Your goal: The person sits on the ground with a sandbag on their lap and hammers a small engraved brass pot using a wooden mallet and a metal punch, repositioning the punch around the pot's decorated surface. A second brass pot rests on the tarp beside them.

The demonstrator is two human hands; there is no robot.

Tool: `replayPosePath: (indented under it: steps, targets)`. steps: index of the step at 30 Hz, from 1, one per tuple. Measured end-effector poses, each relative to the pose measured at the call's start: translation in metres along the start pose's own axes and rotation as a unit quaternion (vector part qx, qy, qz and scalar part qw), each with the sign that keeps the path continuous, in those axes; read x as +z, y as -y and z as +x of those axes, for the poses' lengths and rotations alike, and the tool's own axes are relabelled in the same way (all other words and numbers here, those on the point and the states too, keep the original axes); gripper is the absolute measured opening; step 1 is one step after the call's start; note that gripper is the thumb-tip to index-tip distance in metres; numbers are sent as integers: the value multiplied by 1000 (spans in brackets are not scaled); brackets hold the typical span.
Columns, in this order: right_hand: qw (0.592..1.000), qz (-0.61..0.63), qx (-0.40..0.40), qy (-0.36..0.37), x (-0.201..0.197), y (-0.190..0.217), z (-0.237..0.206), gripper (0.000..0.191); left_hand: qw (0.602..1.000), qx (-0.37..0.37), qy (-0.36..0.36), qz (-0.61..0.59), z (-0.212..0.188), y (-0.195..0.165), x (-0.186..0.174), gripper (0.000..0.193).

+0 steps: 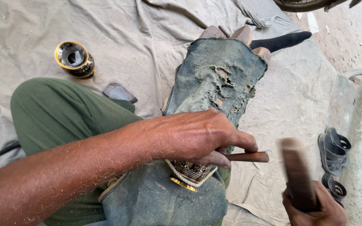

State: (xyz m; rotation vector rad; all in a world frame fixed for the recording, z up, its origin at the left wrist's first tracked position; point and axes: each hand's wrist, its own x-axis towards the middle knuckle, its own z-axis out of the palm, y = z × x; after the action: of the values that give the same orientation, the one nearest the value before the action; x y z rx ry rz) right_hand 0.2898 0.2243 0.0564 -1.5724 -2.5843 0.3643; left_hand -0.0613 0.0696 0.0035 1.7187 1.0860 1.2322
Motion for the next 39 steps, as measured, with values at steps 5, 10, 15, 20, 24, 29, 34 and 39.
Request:
replayPosePath:
  steps: [5,10,15,20,24,29,34,39]
  targets:
    - [990,-94,20,104,-1,-12,13,32,1000,25,2,0,1,1,-4,53]
    - [990,109,-95,4,9,-31,-3,22,1000,7,22,-14,3,2,-4,58]
    - [996,60,-70,-7,16,-37,-8,32,999,39,28,5,6,3,-6,61]
    - [991,-101,76,49,19,-45,-11,27,999,14,45,-5,6,1,-8,61]
    - [997,48,-64,18,23,-52,-15,29,999,24,42,-4,7,0,-9,58]
    - [993,-93,40,61,23,-48,-3,18,997,73,18,-1,8,0,-9,59]
    - [989,-128,34,69,27,-63,-1,21,998,49,49,2,9,-1,-11,56]
    - [965,-210,54,146,33,-105,-2,20,997,3,83,-10,11,-1,-11,56]
